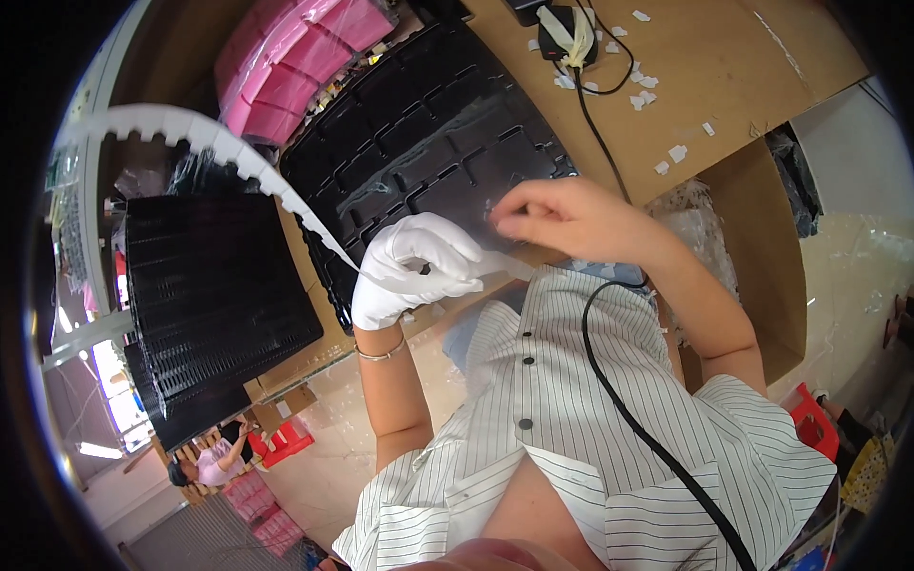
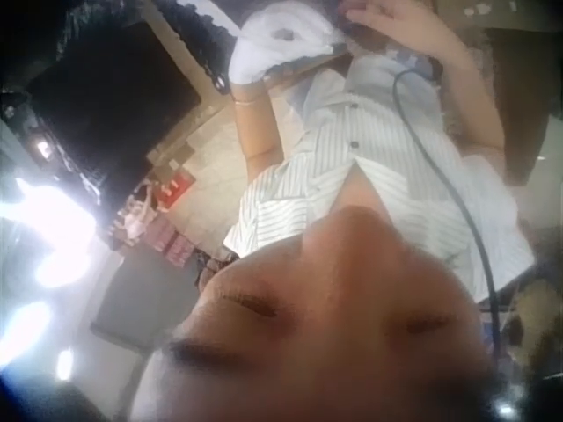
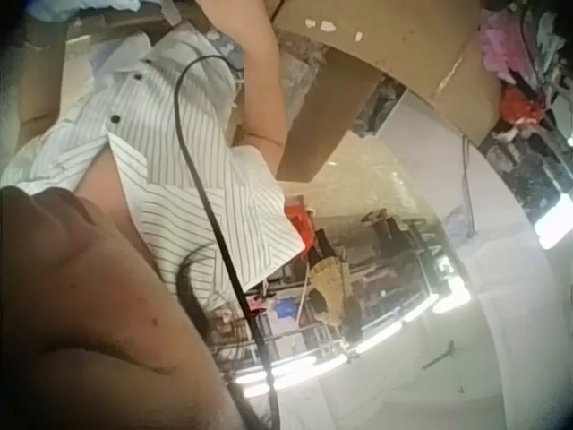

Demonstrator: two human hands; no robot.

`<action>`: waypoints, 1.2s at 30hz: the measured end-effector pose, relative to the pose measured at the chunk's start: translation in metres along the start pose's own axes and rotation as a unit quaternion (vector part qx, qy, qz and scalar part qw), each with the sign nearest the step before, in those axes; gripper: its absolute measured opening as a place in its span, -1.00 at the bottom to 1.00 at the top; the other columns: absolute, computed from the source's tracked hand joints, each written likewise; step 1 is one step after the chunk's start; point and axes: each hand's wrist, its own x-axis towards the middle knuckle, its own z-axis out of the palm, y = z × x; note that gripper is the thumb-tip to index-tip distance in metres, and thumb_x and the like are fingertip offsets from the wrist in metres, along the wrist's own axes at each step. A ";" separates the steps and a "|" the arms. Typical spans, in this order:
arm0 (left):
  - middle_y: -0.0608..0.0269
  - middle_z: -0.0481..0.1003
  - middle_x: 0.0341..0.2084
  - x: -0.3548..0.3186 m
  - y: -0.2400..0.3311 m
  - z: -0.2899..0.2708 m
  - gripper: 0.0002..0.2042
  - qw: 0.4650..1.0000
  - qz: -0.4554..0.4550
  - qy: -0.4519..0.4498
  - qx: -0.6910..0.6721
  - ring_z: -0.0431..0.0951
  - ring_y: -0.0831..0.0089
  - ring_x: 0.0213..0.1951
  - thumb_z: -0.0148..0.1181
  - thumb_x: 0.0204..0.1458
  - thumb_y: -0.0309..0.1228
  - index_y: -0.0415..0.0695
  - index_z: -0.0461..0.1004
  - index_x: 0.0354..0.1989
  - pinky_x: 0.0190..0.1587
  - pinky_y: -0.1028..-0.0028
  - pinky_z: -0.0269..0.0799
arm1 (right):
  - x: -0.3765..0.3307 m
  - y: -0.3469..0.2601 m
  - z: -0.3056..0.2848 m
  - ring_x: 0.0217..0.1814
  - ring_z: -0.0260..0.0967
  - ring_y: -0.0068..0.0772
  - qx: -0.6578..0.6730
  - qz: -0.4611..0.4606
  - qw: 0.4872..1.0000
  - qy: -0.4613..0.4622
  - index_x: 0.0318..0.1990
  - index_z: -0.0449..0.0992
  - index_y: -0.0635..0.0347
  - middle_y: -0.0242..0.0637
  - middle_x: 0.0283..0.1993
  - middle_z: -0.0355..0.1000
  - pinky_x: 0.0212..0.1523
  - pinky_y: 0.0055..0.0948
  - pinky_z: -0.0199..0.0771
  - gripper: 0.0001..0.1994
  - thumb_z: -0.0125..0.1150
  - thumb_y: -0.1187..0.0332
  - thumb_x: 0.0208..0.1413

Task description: The person places pink foam inserts into black plastic trays, then applies a white serrated plastic strip to each by hand.

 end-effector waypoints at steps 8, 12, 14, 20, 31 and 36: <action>0.23 0.60 -0.43 -0.033 0.008 -0.007 -0.66 0.995 -0.049 0.080 0.034 0.57 0.36 -0.41 0.62 -0.55 -0.49 -0.04 0.48 -0.64 -0.35 0.45 0.47 | 0.016 -0.012 0.034 -0.56 -0.02 -0.82 0.173 0.092 0.976 -0.099 -0.24 0.58 0.19 -0.72 -0.61 0.09 -0.52 -0.69 -0.04 -0.85 0.33 0.34 0.11; 0.29 0.59 -0.41 -0.042 -0.011 -0.015 -0.73 0.998 0.027 0.050 0.037 0.58 0.35 -0.37 0.58 -0.42 -0.47 -0.08 0.54 -0.57 -0.30 0.47 0.47 | 0.027 -0.010 0.042 -0.54 0.00 -0.83 0.122 0.134 0.959 -0.217 -0.28 0.57 0.22 -0.71 -0.60 0.11 -0.50 -0.68 0.00 -0.83 0.36 0.32 0.10; 0.22 0.53 -0.17 -0.040 -0.010 -0.015 -0.44 0.992 0.052 0.114 0.034 0.53 0.49 -0.20 0.61 -0.46 -0.37 -0.17 0.55 -0.15 -0.24 0.51 0.44 | 0.030 -0.006 0.052 -0.54 0.01 -0.84 0.185 0.123 0.961 -0.167 -0.30 0.57 0.23 -0.70 -0.61 0.10 -0.50 -0.66 0.02 -0.81 0.38 0.30 0.07; 0.28 0.55 -0.46 -0.036 0.008 0.005 -0.62 0.860 -0.299 0.397 -0.118 0.40 0.67 -0.54 0.38 0.00 -0.41 -0.34 0.51 -0.02 -0.47 0.68 0.29 | 0.032 -0.003 0.062 -0.53 0.00 -0.80 0.007 0.047 0.999 -0.016 -0.31 0.58 0.19 -0.66 -0.62 0.06 -0.51 -0.64 0.03 -0.84 0.40 0.35 0.03; 0.28 0.59 -0.35 -0.037 0.010 -0.009 -0.76 0.886 -0.250 0.386 -0.068 0.53 0.63 -0.39 0.39 -0.01 -0.44 -0.29 0.59 -0.19 -0.29 0.64 0.43 | 0.051 0.000 0.068 -0.55 0.04 -0.50 -0.288 -0.375 0.880 0.052 -0.30 0.62 0.21 -0.45 -0.56 0.10 -0.51 -0.55 0.11 -0.81 0.39 0.54 -0.16; 0.30 0.59 -0.42 -0.038 -0.002 -0.020 -0.77 0.871 -0.231 0.429 -0.057 0.51 0.65 -0.43 0.37 0.01 -0.44 -0.31 0.59 -0.19 -0.32 0.64 0.41 | 0.084 -0.008 0.046 -0.52 0.13 -0.45 -0.321 -0.480 0.812 0.086 -0.28 0.67 0.17 -0.40 -0.54 0.23 -0.49 -0.42 0.20 -0.82 0.37 0.42 -0.11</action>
